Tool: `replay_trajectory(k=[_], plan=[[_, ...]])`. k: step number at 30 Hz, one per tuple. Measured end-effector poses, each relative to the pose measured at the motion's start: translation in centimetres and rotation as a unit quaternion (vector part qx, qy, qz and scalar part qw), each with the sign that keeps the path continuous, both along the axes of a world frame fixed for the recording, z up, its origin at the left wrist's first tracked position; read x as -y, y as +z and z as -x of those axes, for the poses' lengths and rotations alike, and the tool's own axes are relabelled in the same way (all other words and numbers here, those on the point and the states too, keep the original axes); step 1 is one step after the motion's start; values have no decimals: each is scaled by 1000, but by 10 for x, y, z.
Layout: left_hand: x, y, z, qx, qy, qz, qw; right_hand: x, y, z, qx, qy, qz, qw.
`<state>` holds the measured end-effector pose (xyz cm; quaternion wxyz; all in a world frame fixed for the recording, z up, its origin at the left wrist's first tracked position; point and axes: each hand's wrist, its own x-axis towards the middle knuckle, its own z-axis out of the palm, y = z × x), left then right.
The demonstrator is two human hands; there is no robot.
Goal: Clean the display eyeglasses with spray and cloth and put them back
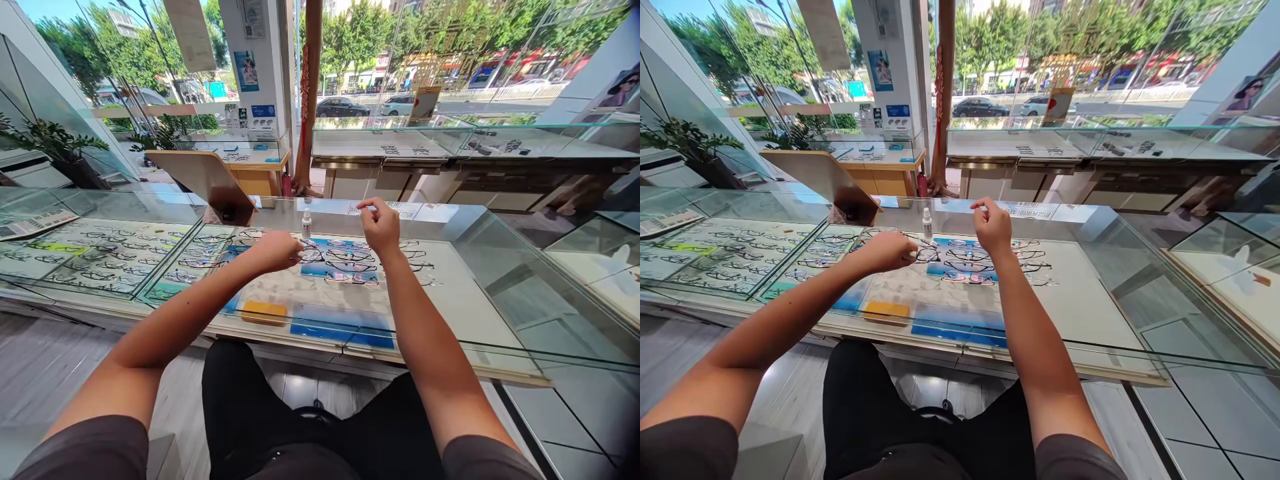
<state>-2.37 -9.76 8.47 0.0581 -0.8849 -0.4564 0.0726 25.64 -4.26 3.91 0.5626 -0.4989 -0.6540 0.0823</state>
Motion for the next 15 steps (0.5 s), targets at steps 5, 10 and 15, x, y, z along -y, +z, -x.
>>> replay_trajectory(k=[5, 10, 15], plan=[[8, -16, -2, -10, -23, 41, 999, 3, 4, 3, 10, 10, 2, 1000], [6, -25, 0, -30, -6, 63, 998, 7, 8, 6, 25, 34, 2, 999], [1, -29, 1, -39, 16, 67, 997, 7, 8, 8, 37, 35, 24, 998]])
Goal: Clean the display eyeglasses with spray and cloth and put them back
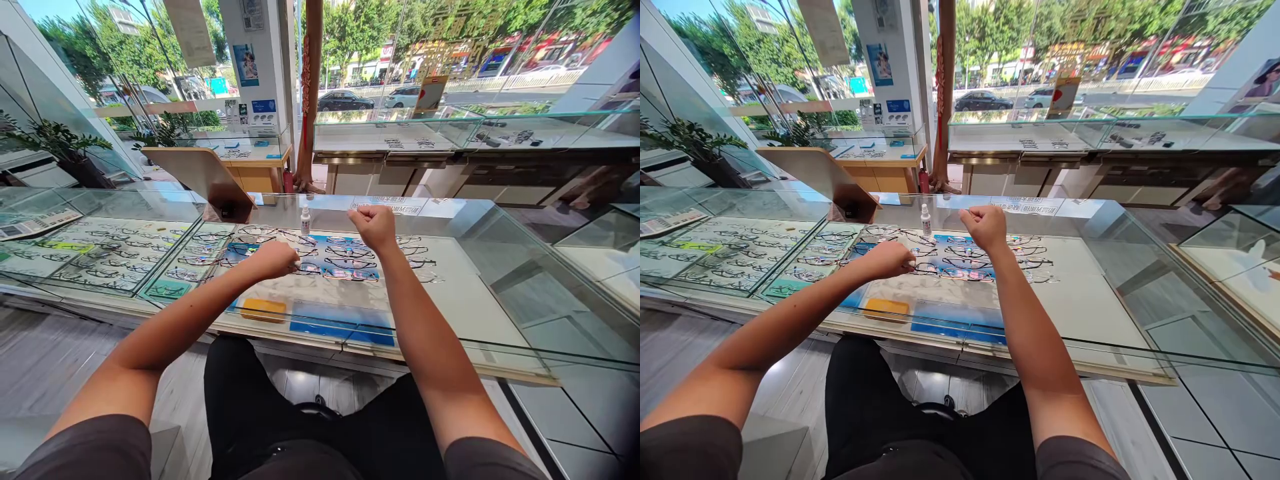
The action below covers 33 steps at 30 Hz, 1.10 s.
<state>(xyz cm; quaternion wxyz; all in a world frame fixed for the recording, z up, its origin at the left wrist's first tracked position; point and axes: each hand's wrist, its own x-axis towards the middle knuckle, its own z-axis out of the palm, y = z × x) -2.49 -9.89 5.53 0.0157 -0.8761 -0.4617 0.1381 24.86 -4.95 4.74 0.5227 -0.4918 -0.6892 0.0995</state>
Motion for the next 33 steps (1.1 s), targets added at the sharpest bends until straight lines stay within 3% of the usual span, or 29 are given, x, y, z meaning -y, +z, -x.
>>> replay_trajectory(k=[7, 13, 20, 26, 30, 33], plan=[[-10, 13, 5, 8, 20, -3, 1000, -4, -3, 1, -76, 50, 74, 993], [-32, 27, 5, 10, 73, -24, 997, -8, -5, 0, -148, 106, 59, 982], [-54, 16, -7, 6, 95, 10, 995, -9, -5, 2, -206, 172, 82, 960], [-57, 10, -9, 26, 88, 6, 996, -7, 0, 5, -278, 214, 120, 929], [-53, 31, 2, 51, 74, 0, 996, -5, 5, 5, -343, 240, 153, 895], [-47, 54, 12, 167, 38, 38, 984, -4, 8, 4, -367, 246, 169, 881]])
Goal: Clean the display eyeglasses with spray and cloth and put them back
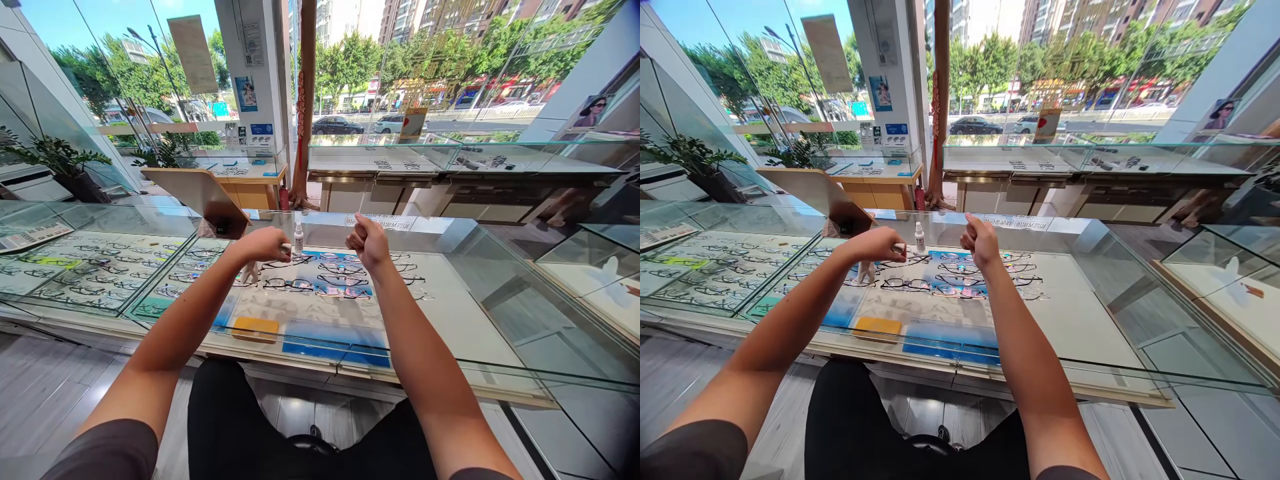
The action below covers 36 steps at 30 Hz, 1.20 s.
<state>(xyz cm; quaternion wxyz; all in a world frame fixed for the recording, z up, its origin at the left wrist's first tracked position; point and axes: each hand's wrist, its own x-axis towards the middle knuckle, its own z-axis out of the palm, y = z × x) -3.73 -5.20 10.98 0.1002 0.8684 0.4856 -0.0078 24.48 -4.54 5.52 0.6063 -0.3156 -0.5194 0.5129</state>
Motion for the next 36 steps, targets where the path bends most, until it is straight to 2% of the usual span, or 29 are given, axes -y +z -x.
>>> replay_trajectory(k=[2, 4, 8, 9, 11, 15, 20, 28, 36], plan=[[5, 11, 0, 153, -30, 15, 988, 2, 1, 1, -17, 11, 5, 1000], [10, 12, -9, 323, -28, -11, 946, 6, 2, 4, -28, 31, 2, 999], [15, -11, -43, 597, 39, -67, 798, 15, 1, 15, 9, 61, -25, 998], [15, -18, -51, 630, 48, -62, 772, 17, 0, 18, 15, 61, -31, 998], [15, -32, -63, 660, 39, -60, 748, 21, -1, 24, 19, 57, -39, 997], [18, -51, -72, 663, 34, -94, 742, 26, -5, 32, 48, 45, -41, 997], [25, -65, -73, 660, 54, -111, 741, 35, -7, 40, 103, 29, -35, 994], [28, -69, -76, 681, 47, -91, 725, 46, -5, 45, 131, 0, -36, 991], [23, -72, -74, 663, 35, -56, 746, 44, -3, 38, 133, -23, -39, 990]])
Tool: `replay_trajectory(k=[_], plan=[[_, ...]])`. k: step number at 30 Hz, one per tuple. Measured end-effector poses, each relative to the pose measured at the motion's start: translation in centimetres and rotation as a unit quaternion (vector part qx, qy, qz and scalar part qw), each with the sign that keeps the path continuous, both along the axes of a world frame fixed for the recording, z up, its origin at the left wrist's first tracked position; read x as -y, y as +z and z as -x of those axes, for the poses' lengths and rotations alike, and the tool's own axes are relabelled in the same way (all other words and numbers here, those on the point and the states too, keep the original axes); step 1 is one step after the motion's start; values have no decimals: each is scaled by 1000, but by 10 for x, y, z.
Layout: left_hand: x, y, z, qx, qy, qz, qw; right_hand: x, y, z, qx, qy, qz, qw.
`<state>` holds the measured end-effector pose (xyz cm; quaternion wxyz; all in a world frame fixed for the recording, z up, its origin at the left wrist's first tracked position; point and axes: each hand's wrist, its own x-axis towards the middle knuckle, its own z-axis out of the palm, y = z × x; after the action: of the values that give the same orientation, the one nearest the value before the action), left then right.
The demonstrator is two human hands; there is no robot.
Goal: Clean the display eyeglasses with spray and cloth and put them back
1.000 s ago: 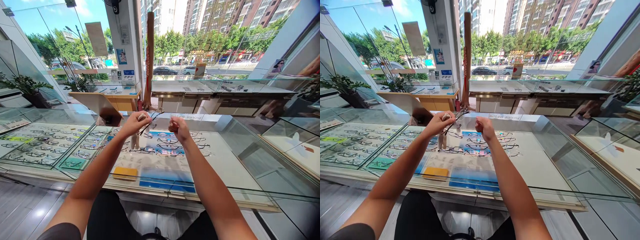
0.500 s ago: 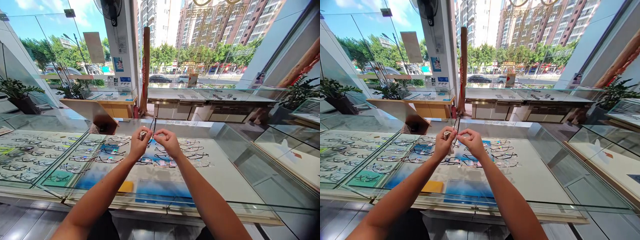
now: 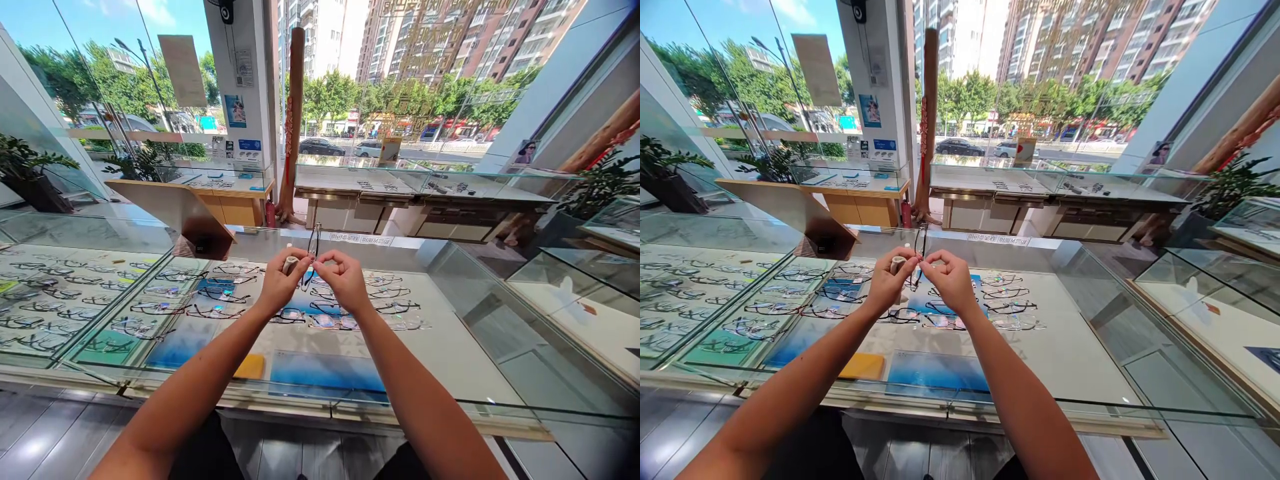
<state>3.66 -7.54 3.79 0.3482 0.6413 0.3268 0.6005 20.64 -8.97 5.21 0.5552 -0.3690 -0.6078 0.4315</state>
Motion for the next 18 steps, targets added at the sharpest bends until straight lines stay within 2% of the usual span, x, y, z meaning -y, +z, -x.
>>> replay_trajectory(k=[5, 7, 11, 15, 18], plan=[[-4, 3, 3, -9, -11, -2, 1000, -2, 3, -6, 25, 13, -3, 1000], [-6, 4, 5, -18, -11, 0, 1000, -4, 4, -11, 41, -4, -17, 999], [-9, 4, 6, -16, -15, -1, 1000, -6, 5, -23, 97, -118, -95, 984], [-14, 2, 7, -25, -8, -9, 1000, -10, 4, -31, 189, -263, -195, 926], [-18, -2, 8, -41, -3, -11, 999, -13, 1, -36, 220, -348, -230, 882]])
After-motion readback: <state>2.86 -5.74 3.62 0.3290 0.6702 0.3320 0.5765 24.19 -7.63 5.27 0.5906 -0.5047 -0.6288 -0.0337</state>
